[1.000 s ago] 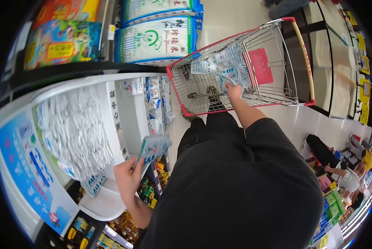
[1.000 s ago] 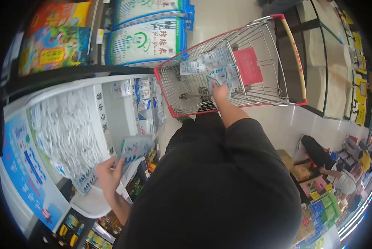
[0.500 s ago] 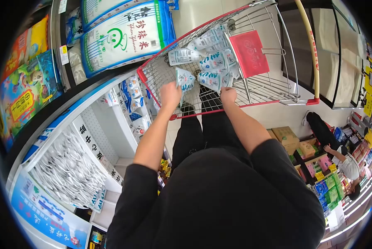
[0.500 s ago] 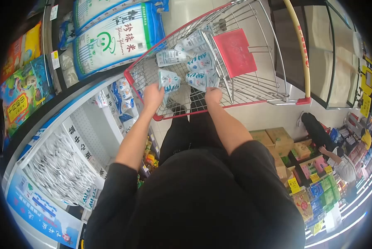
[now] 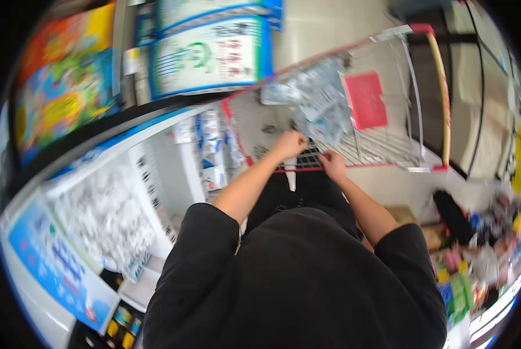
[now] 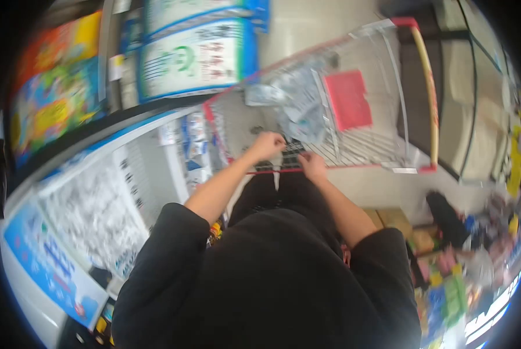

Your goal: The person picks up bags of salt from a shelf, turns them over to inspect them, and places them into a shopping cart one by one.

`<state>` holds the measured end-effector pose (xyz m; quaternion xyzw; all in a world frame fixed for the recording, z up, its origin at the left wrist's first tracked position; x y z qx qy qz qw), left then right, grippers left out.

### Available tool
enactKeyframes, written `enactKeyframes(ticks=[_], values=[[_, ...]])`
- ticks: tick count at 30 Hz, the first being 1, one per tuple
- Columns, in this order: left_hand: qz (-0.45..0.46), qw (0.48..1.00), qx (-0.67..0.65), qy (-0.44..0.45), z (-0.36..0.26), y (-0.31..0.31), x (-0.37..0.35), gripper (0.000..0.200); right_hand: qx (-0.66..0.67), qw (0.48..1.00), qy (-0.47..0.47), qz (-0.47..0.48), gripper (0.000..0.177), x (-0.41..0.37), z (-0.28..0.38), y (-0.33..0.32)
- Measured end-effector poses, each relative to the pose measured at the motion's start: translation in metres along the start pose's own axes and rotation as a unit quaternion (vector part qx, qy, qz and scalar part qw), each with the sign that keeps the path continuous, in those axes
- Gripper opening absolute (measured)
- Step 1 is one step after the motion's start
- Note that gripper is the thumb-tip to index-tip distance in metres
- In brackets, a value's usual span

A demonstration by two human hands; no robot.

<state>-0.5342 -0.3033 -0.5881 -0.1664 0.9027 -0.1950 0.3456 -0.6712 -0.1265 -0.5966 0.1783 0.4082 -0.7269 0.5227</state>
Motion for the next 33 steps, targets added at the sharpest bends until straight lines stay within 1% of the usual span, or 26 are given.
enactKeyframes(ticks=[1, 2, 3, 4, 5, 6, 7, 8, 10, 12, 13, 14, 15, 16, 17, 18, 19, 20, 22, 23, 25, 26, 27, 28, 30, 33], values=[[-0.032, 0.999, -0.004, -0.010, -0.001, -0.016, -0.028, 0.026, -0.056, 0.998, -0.032, -0.003, 0.034, 0.006, -0.003, 0.002], [-0.042, 0.997, -0.052, -0.031, 0.007, -0.029, -0.056, 0.027, -0.113, 0.991, 0.000, 0.075, 0.039, 0.019, -0.020, 0.012], [-0.096, 0.993, -0.066, -0.031, 0.022, -0.045, -0.083, 0.028, -0.123, 0.988, -0.033, 0.090, 0.039, 0.022, -0.007, 0.010], [-0.127, 0.988, -0.072, -0.057, 0.024, -0.071, -0.123, 0.027, -0.102, 0.990, -0.020, 0.098, 0.039, 0.033, -0.023, 0.017], [-0.162, 0.981, -0.076, -0.072, 0.025, -0.097, -0.167, 0.026, -0.062, 0.992, -0.045, 0.097, 0.037, 0.042, -0.035, 0.022], [-0.195, 0.973, -0.088, -0.082, 0.031, -0.120, -0.210, 0.025, -0.085, 0.986, -0.046, 0.133, 0.031, 0.074, -0.068, 0.029], [-0.249, 0.958, -0.088, -0.110, 0.051, -0.144, -0.255, 0.025, -0.021, 0.989, -0.040, 0.142, 0.034, 0.075, -0.056, 0.028], [-0.294, 0.946, -0.071, -0.120, 0.061, -0.157, -0.299, 0.023, 0.035, 0.987, -0.006, 0.156, 0.023, 0.054, -0.020, 0.024], [-0.379, 0.912, -0.021, -0.153, 0.073, -0.163, -0.385, 0.023, 0.078, 0.973, 0.042, 0.213, 0.021, 0.079, -0.051, 0.028], [-0.482, 0.859, 0.026, -0.170, 0.065, -0.186, -0.480, 0.022, 0.008, 0.984, 0.079, 0.160, 0.024, 0.069, -0.031, 0.019], [-0.536, 0.828, 0.033, -0.161, 0.056, -0.193, -0.528, 0.020, 0.044, 0.982, 0.094, 0.160, 0.024, 0.066, -0.029, 0.021], [-0.617, 0.771, 0.049, -0.147, 0.045, -0.198, -0.579, 0.017, 0.082, 0.978, 0.110, 0.160, 0.025, 0.068, -0.030, 0.027], [-0.691, 0.708, 0.064, -0.131, 0.034, -0.199, -0.628, 0.015, 0.049, 0.983, 0.100, 0.147, 0.027, 0.073, -0.027, 0.031], [-0.745, 0.644, 0.076, -0.160, 0.032, -0.201, -0.673, 0.014, 0.012, 0.987, 0.085, 0.136, 0.030, 0.052, -0.001, 0.038], [-0.809, 0.559, 0.061, -0.174, 0.041, -0.201, -0.709, 0.015, 0.030, 0.985, 0.090, 0.144, 0.030, 0.051, 0.008, 0.049], [-0.835, 0.470, 0.150, -0.245, 0.043, -0.206, -0.748, 0.010, 0.049, 0.983, 0.092, 0.152, 0.030, 0.051, 0.017, 0.062], [-0.832, 0.381, 0.240, -0.324, 0.037, -0.217, -0.779, 0.010, 0.041, 0.983, 0.077, 0.162, 0.030, 0.047, 0.030, 0.074], [-0.815, 0.321, 0.283, -0.390, 0.041, -0.229, -0.804, 0.011, 0.032, 0.982, 0.066, 0.172, 0.029, 0.039, 0.045, 0.088], [-0.796, 0.254, 0.315, -0.450, 0.069, -0.244, -0.840, 0.013, -0.030, 0.977, 0.003, 0.213, 0.029, 0.012, 0.088, 0.115], [-0.737, 0.216, 0.354, -0.534, 0.094, -0.247, -0.846, 0.015, -0.012, 0.968, -0.005, 0.250, 0.028, 0.008, 0.096, 0.128], [-0.678, 0.178, 0.379, -0.604, 0.106, -0.245, -0.849, 0.017, -0.023, 0.955, -0.056, 0.290, 0.028, -0.006, 0.124, 0.154], [-0.663, 0.300, 0.266, -0.633, 0.125, -0.252, -0.843, 0.016, -0.050, 0.953, -0.105, 0.281, 0.028, -0.021, 0.153, 0.156], [-0.616, 0.417, 0.157, -0.649, 0.143, -0.249, -0.836, 0.016, -0.047, 0.955, -0.108, 0.273, 0.028, -0.032, 0.166, 0.158], [-0.619, 0.423, 0.157, -0.643, 0.138, -0.247, -0.832, 0.016, -0.046, 0.959, -0.108, 0.257, 0.029, -0.040, 0.170, 0.155], [-0.592, 0.513, 0.047, -0.620, 0.145, -0.233, -0.817, 0.015, -0.039, 0.966, -0.097, 0.236, 0.031, -0.051, 0.164, 0.148], [-0.613, 0.520, 0.104, -0.586, 0.129, -0.209, -0.813, 0.015, -0.041, 0.975, -0.061, 0.211, 0.033, -0.032, 0.127, 0.129]])
Point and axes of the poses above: each hand's wrist, its own x-axis towards the middle knuckle, its own y-axis out of the palm, z = x × y, the point moved 7 cm from there along x, towards the middle knuckle, and after that the axes turned 7 degrees about x, right-handed, at the moved point
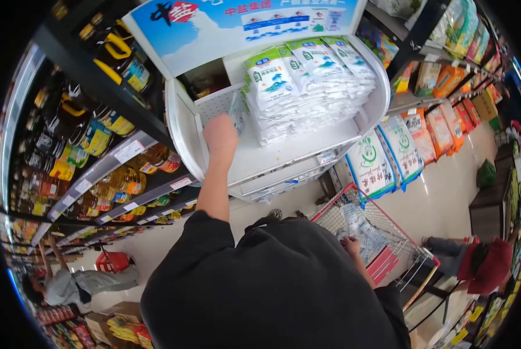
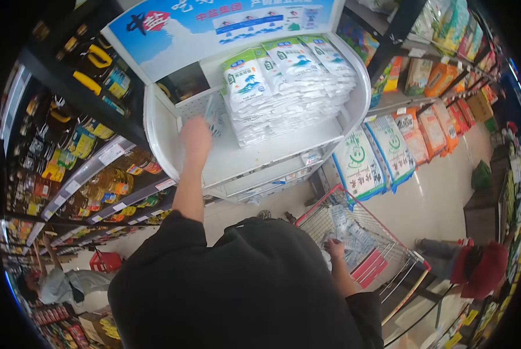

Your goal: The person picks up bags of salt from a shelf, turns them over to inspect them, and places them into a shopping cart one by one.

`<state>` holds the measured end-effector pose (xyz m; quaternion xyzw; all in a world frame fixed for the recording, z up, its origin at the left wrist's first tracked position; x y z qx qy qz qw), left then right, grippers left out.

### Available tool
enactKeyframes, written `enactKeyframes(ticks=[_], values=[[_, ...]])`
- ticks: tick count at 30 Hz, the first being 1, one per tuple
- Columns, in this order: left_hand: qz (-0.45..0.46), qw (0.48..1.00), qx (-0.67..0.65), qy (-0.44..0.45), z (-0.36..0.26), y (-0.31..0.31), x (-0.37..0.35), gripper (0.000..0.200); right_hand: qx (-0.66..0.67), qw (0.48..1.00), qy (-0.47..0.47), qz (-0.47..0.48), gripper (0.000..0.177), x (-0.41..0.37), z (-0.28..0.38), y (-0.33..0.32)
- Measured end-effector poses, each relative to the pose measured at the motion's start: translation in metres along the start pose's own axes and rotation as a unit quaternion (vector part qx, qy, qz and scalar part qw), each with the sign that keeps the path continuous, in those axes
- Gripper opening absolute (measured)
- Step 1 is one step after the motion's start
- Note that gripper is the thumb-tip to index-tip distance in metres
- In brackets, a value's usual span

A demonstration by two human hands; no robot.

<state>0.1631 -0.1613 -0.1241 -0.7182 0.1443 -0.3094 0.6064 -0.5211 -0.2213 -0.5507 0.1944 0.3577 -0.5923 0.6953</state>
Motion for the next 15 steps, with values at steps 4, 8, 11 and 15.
enactKeyframes(ticks=[4, 8, 11, 15], values=[[0.041, 0.998, -0.039, 0.042, 0.010, -0.042, -0.034, 0.027, 0.048, 0.998, -0.021, -0.034, 0.028, -0.008, -0.050, -0.027], [0.137, 0.959, -0.194, 0.155, -0.004, -0.095, -0.058, 0.036, 0.006, 0.995, -0.090, -0.043, 0.026, -0.021, -0.012, -0.021], [0.229, 0.922, -0.227, 0.214, -0.051, -0.134, -0.084, 0.026, -0.089, 0.989, -0.110, 0.048, 0.033, -0.090, 0.119, 0.033], [0.269, 0.870, -0.235, 0.340, -0.144, -0.126, -0.127, 0.020, -0.040, 0.941, -0.132, 0.308, 0.043, -0.225, 0.279, 0.122]])
Point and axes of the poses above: each hand's wrist, its own x-axis towards the middle knuckle, its own y-axis out of the palm, z = x × y, the point moved 7 cm from there along x, towards the middle knuckle, and after that the axes turned 7 degrees about x, right-handed, at the moved point
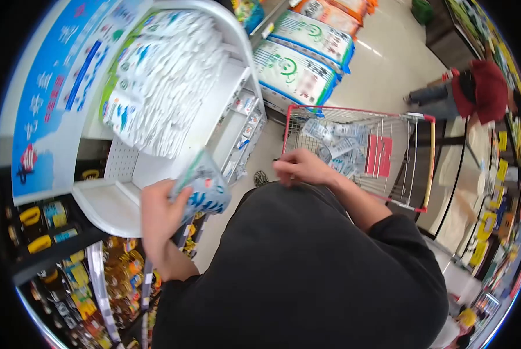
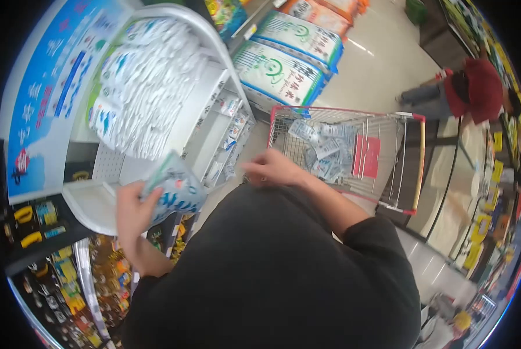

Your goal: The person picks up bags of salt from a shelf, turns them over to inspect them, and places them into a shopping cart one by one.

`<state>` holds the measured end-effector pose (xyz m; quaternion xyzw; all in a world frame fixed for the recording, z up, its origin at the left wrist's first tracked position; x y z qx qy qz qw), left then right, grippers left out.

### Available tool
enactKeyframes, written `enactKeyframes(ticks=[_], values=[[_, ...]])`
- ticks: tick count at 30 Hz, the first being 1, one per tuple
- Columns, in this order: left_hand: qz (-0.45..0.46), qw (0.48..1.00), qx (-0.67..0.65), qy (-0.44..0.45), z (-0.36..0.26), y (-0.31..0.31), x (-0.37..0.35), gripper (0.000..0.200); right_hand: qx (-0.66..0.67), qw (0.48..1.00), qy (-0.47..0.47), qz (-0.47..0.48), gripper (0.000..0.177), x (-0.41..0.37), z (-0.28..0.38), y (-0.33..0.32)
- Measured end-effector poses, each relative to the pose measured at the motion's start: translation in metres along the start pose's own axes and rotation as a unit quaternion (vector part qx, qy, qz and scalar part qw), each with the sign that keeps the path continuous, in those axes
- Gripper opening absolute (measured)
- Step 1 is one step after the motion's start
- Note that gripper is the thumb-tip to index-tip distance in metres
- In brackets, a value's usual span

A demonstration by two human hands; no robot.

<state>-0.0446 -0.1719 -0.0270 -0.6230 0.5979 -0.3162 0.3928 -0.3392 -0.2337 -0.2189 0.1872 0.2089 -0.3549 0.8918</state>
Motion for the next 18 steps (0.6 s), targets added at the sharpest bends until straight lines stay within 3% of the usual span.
enactKeyframes(ticks=[3, 5, 6, 8, 9, 11, 14, 16, 17, 18], values=[[0.020, 0.984, 0.054, 0.169, -0.073, 0.074, 0.033, 0.011, -0.047, 0.998, -0.040, -0.003, 0.067, -0.003, 0.062, 0.037], [-0.029, 0.969, 0.096, 0.226, -0.101, 0.119, 0.051, 0.010, -0.096, 0.994, -0.033, -0.034, 0.078, 0.012, 0.053, 0.024], [-0.013, 0.968, 0.096, 0.233, -0.108, 0.141, 0.062, 0.010, -0.104, 0.988, -0.052, -0.101, 0.081, 0.017, 0.038, 0.003], [-0.029, 0.962, 0.016, 0.270, -0.124, 0.175, 0.082, 0.008, 0.092, 0.980, -0.038, -0.173, 0.071, 0.005, 0.010, -0.031], [-0.016, 0.962, 0.015, 0.272, -0.130, 0.197, 0.080, 0.008, 0.080, 0.971, -0.057, -0.218, 0.083, -0.003, -0.001, -0.047], [-0.019, 0.919, 0.081, 0.385, -0.161, 0.242, 0.074, 0.008, 0.123, 0.963, -0.045, -0.234, 0.080, -0.018, -0.024, -0.067], [0.007, 0.881, 0.091, 0.465, -0.186, 0.300, 0.081, 0.006, 0.246, 0.922, -0.034, -0.296, 0.068, -0.016, -0.085, -0.097], [0.056, 0.852, 0.132, 0.504, -0.195, 0.339, 0.090, 0.011, 0.396, 0.839, -0.048, -0.371, 0.058, -0.019, -0.127, -0.118], [0.072, 0.832, 0.128, 0.535, -0.199, 0.361, 0.092, 0.010, 0.416, 0.810, -0.010, -0.412, 0.047, -0.017, -0.154, -0.127], [0.089, 0.811, 0.124, 0.565, -0.199, 0.383, 0.091, 0.009, 0.423, 0.807, -0.003, -0.412, 0.047, -0.007, -0.186, -0.136]])
Point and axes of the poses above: each hand's wrist, its own x-axis towards the middle knuckle, its own y-axis out of the palm, z = x × y, the point moved 7 cm from there along x, towards the middle knuckle, and after that the axes turned 7 degrees about x, right-handed, at the moved point
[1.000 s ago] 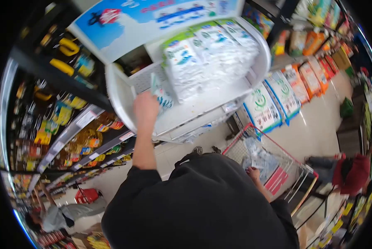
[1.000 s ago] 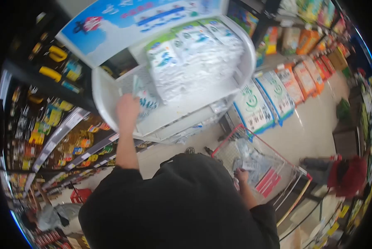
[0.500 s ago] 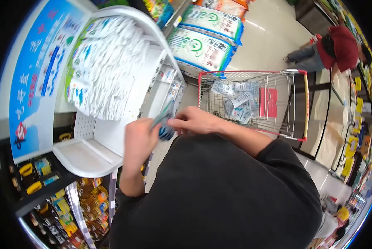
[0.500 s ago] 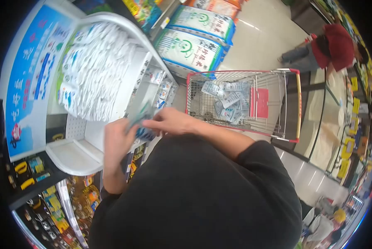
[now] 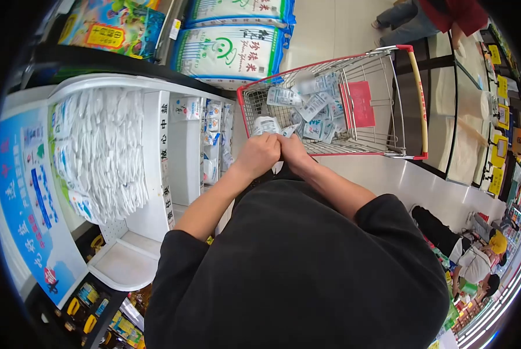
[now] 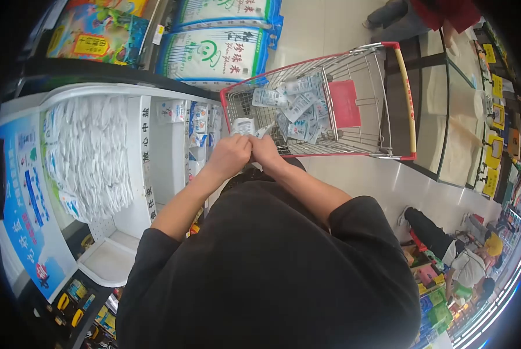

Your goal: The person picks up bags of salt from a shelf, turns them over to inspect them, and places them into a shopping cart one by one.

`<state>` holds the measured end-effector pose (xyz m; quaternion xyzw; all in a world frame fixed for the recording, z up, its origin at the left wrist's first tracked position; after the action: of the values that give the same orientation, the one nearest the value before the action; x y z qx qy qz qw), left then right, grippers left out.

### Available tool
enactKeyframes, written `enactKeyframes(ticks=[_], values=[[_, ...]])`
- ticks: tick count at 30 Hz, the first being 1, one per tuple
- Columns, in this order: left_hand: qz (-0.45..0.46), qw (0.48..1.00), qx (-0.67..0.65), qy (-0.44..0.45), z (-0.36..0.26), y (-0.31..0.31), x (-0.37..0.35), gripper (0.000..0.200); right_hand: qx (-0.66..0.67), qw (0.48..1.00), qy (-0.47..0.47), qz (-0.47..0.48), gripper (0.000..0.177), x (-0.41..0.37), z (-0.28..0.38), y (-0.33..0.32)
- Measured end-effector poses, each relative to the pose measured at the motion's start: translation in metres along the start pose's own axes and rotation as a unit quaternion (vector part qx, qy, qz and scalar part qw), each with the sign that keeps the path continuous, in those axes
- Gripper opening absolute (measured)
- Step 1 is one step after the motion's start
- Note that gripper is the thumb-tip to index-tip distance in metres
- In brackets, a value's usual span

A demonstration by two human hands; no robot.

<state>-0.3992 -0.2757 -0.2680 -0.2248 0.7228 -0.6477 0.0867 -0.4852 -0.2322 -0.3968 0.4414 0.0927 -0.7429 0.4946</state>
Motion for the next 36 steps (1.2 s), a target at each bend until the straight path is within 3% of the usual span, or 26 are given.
enactKeyframes(ticks=[2, 4, 5, 6, 7, 8, 9, 11, 13, 14, 16, 18, 20, 21, 22, 23, 24, 25, 26, 28, 30, 31, 32, 36], values=[[0.031, 0.999, -0.020, 0.008, 0.000, 0.041, 0.003, 0.010, -0.138, 0.990, 0.006, -0.009, 0.043, 0.045, -0.026, -0.038], [0.074, 0.996, -0.053, -0.019, 0.002, 0.071, 0.004, 0.017, -0.157, 0.986, 0.035, -0.036, 0.042, 0.062, -0.020, -0.056], [0.080, 0.995, -0.055, -0.020, 0.001, 0.078, -0.001, 0.017, -0.338, 0.941, 0.005, -0.012, 0.040, 0.076, -0.015, -0.063], [0.096, 0.992, -0.075, -0.044, 0.004, 0.082, -0.009, 0.022, -0.507, 0.861, -0.029, 0.015, 0.039, 0.098, -0.014, -0.069], [0.113, 0.987, -0.094, -0.069, 0.007, 0.086, -0.020, 0.028, -0.505, 0.862, -0.027, 0.018, 0.039, 0.129, -0.026, -0.085], [0.118, 0.986, -0.094, -0.072, 0.006, 0.088, -0.033, 0.028, -0.586, 0.799, -0.081, 0.106, 0.041, 0.164, -0.048, -0.091], [0.149, 0.970, -0.129, -0.140, 0.015, 0.096, -0.051, 0.028, -0.655, 0.719, -0.135, 0.191, 0.042, 0.190, -0.063, -0.093], [0.201, 0.940, -0.149, -0.233, 0.024, 0.108, -0.099, 0.029, -0.641, 0.721, -0.098, 0.243, 0.042, 0.234, -0.067, -0.106], [0.229, 0.923, -0.131, -0.280, 0.026, 0.113, -0.152, 0.030, -0.677, 0.692, -0.054, 0.244, 0.038, 0.257, -0.051, -0.108], [0.236, 0.915, -0.128, -0.303, 0.024, 0.112, -0.175, 0.030, -0.725, 0.659, -0.044, 0.196, 0.034, 0.263, -0.031, -0.109], [0.290, 0.887, -0.128, -0.336, 0.014, 0.106, -0.210, 0.028, -0.640, 0.766, -0.047, -0.042, 0.029, 0.274, 0.007, -0.139], [0.342, 0.856, -0.127, -0.366, 0.012, 0.106, -0.231, 0.027, -0.567, 0.786, -0.139, -0.204, 0.029, 0.266, 0.046, -0.156], [0.268, 0.851, -0.192, -0.409, 0.006, 0.086, -0.238, 0.025, -0.695, 0.663, -0.245, -0.131, 0.024, 0.297, 0.039, -0.175], [0.254, 0.843, -0.192, -0.433, 0.009, 0.079, -0.241, 0.025, -0.695, 0.685, -0.195, -0.096, 0.022, 0.298, 0.040, -0.185], [0.214, 0.846, -0.200, -0.446, 0.015, 0.068, -0.243, 0.023, -0.712, 0.675, -0.177, -0.082, 0.024, 0.286, 0.052, -0.180], [0.191, 0.846, -0.194, -0.458, 0.023, 0.060, -0.245, 0.021, -0.618, 0.739, -0.255, -0.082, 0.026, 0.276, 0.053, -0.182], [0.134, 0.853, -0.185, -0.469, 0.034, 0.050, -0.250, 0.020, -0.730, 0.531, -0.429, 0.038, 0.025, 0.312, 0.016, -0.197], [0.090, 0.853, -0.159, -0.490, 0.044, 0.028, -0.247, 0.019, -0.691, 0.666, -0.281, 0.006, 0.027, 0.283, 0.033, -0.184], [0.039, 0.865, -0.117, -0.487, 0.056, 0.004, -0.245, 0.018, -0.523, 0.848, -0.075, -0.036, 0.025, 0.260, 0.037, -0.182], [-0.010, 0.851, -0.088, -0.517, 0.075, -0.048, -0.248, 0.014, -0.291, 0.953, -0.086, -0.016, 0.022, 0.220, 0.021, -0.178], [-0.211, 0.841, -0.001, -0.499, 0.088, -0.106, -0.254, 0.009, -0.283, 0.958, -0.051, 0.009, 0.023, 0.207, -0.004, -0.184], [-0.251, 0.828, 0.043, -0.500, 0.093, -0.138, -0.259, 0.012, -0.216, 0.976, -0.033, 0.012, 0.023, 0.193, -0.015, -0.182], [-0.287, 0.814, 0.086, -0.498, 0.097, -0.172, -0.267, 0.016, -0.211, 0.977, -0.028, -0.001, 0.037, 0.166, -0.015, -0.171], [-0.379, 0.706, 0.318, -0.508, 0.102, -0.283, -0.317, 0.040, -0.232, 0.972, -0.010, 0.016, 0.034, 0.107, -0.026, -0.132]])
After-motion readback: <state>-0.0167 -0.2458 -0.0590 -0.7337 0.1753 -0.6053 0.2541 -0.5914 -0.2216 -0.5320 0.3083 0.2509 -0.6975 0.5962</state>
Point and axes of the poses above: each hand's wrist, its own x-axis towards the middle knuckle, its own y-axis out of the palm, z = x × y, the point moved 7 cm from there along x, towards the middle knuckle, and after that the axes turned 7 degrees about x, right-handed, at the moved point
